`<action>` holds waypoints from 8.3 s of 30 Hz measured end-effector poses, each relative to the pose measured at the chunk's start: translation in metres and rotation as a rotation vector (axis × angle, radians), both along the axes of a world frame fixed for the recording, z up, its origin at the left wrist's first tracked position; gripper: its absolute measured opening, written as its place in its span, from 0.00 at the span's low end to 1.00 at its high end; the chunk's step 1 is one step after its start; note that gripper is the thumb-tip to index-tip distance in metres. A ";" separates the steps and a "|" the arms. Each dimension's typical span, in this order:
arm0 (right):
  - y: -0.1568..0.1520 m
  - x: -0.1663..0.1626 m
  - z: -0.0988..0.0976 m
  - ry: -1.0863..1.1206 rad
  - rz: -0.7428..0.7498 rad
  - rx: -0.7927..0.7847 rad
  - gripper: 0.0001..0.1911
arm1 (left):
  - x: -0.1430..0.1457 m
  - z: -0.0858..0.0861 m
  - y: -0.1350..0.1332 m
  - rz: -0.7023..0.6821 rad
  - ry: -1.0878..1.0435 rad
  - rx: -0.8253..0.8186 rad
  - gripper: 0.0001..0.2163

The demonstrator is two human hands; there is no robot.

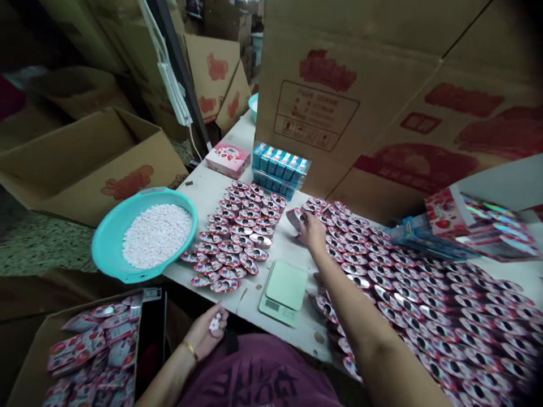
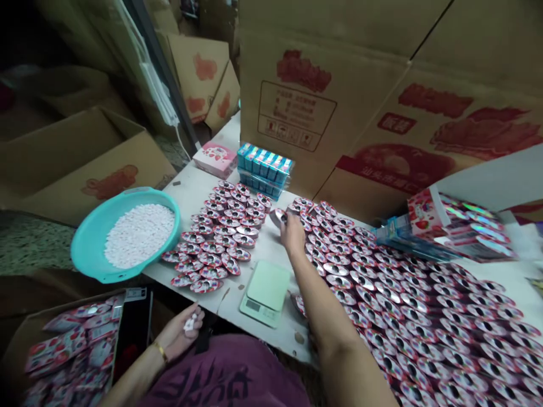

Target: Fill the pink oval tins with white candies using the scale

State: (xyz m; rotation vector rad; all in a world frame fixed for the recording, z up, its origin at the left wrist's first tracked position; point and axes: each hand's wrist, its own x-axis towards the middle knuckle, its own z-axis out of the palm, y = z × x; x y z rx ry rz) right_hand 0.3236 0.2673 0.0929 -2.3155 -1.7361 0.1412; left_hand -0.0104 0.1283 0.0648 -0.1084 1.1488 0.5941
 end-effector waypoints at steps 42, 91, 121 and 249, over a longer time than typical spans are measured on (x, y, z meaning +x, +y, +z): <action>-0.139 -0.029 -0.007 -0.172 0.543 -0.255 0.12 | 0.075 0.024 0.038 -0.110 -0.185 0.058 0.08; -0.161 -0.034 -0.024 0.373 0.344 -0.047 0.12 | 0.109 0.007 0.036 -0.268 -0.248 0.069 0.09; -0.143 -0.025 -0.036 0.358 0.348 -0.187 0.20 | 0.005 0.008 0.053 0.033 0.053 0.239 0.16; -0.150 -0.051 -0.014 -0.121 0.454 -0.154 0.10 | 0.065 0.029 0.037 -0.168 -0.224 0.212 0.13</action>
